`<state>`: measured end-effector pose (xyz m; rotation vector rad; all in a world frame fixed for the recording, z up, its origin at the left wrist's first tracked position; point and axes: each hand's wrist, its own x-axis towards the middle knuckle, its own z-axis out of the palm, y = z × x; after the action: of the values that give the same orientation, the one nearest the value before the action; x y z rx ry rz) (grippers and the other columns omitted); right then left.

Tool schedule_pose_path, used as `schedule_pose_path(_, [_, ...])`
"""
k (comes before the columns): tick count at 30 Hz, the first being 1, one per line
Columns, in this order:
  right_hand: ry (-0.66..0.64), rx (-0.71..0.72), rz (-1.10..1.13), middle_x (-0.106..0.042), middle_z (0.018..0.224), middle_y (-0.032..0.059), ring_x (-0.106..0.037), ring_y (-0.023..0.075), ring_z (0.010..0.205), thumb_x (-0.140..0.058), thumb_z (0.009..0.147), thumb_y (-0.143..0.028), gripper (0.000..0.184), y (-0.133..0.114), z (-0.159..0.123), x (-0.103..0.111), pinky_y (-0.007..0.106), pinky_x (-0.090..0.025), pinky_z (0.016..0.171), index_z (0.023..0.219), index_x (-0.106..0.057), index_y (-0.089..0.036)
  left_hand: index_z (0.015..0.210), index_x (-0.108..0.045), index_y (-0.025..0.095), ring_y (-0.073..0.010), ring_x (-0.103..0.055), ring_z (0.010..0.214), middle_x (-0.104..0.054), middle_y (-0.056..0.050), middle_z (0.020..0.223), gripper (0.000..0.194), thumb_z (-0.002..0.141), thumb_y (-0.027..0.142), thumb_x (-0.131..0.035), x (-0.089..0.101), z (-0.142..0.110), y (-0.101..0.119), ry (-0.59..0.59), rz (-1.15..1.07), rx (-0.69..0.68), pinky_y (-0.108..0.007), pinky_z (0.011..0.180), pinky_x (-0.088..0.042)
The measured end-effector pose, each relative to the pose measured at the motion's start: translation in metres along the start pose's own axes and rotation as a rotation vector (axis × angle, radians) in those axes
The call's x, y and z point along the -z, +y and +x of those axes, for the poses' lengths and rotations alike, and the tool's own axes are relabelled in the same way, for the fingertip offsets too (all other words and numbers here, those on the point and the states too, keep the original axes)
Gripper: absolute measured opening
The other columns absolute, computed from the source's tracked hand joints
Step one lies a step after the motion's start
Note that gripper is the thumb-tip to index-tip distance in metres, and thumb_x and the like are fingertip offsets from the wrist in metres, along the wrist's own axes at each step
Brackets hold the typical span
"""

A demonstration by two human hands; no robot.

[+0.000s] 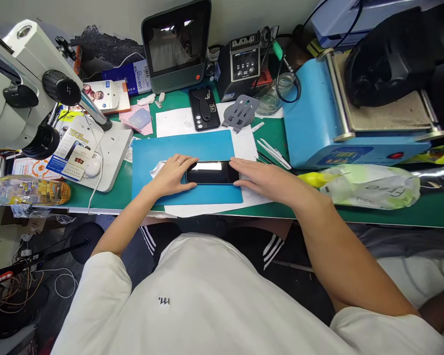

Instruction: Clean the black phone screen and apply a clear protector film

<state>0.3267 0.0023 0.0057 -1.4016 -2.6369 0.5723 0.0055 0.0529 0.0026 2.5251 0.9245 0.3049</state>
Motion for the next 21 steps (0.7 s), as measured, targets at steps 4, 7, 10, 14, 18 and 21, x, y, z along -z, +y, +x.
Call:
schedule_pose_path(4, [-0.013,-0.003,-0.018,-0.049,0.163,0.021,-0.054,0.0342,0.148,-0.049,0.104,-0.035,0.055,-0.001,-0.001,-0.001,0.051,-0.048,0.121,0.154,-0.048,-0.012,0.15,-0.05,0.019,-0.0349,-0.054,0.127,-0.06,-0.015,0.142,0.067,0.091,0.04,-0.073,-0.001,0.001,-0.002,0.006,-0.019,-0.01,-0.051,0.111,-0.045])
schedule_pose_path(7, [-0.007,-0.01,-0.036,-0.048,0.164,0.0214,-0.053,0.0335,0.148,-0.048,0.105,-0.034,0.055,-0.001,-0.001,-0.004,0.05,-0.047,0.121,0.154,-0.048,-0.011,0.149,-0.051,0.019,-0.0348,-0.054,0.127,-0.06,-0.015,0.142,0.066,0.091,0.041,-0.073,-0.001,0.002,-0.002,0.013,-0.034,-0.022,-0.051,0.11,-0.046])
schedule_pose_path(10, [0.014,0.004,-0.048,-0.047,0.165,0.021,-0.051,0.032,0.15,-0.047,0.105,-0.034,0.055,0.001,-0.002,-0.007,0.049,-0.047,0.122,0.155,-0.048,-0.011,0.147,-0.052,0.017,-0.0345,-0.054,0.127,-0.061,-0.016,0.142,0.065,0.091,0.041,-0.074,0.0,0.003,-0.002,0.018,-0.038,-0.029,-0.05,0.11,-0.046])
schedule_pose_path(14, [0.03,0.02,-0.063,-0.047,0.165,0.0221,-0.05,0.0321,0.15,-0.045,0.106,-0.034,0.055,0.002,-0.004,-0.009,0.05,-0.047,0.122,0.155,-0.048,-0.009,0.148,-0.05,0.018,-0.0345,-0.054,0.128,-0.06,-0.015,0.143,0.065,0.091,0.041,-0.073,0.002,0.0,-0.002,0.007,-0.04,-0.025,-0.05,0.111,-0.046])
schedule_pose_path(18, [0.085,0.001,-0.051,-0.051,0.16,0.027,-0.048,0.038,0.151,-0.049,0.104,-0.04,0.062,-0.021,0.001,-0.007,0.058,-0.043,0.124,0.155,-0.046,-0.004,0.155,-0.042,0.018,-0.0367,-0.049,0.137,-0.053,-0.017,0.152,0.079,0.088,0.045,-0.075,0.006,-0.008,-0.003,0.0,-0.035,-0.019,-0.053,0.117,-0.042])
schedule_pose_path(21, [0.158,-0.022,0.004,-0.05,0.161,0.026,-0.046,0.0363,0.153,-0.047,0.105,-0.043,0.065,-0.054,0.021,-0.009,0.057,-0.045,0.123,0.157,-0.042,-0.004,0.157,-0.039,0.018,-0.0383,-0.047,0.137,-0.052,-0.017,0.152,0.087,0.084,0.045,-0.077,0.008,-0.012,-0.003,0.011,-0.02,0.021,-0.055,0.118,-0.04])
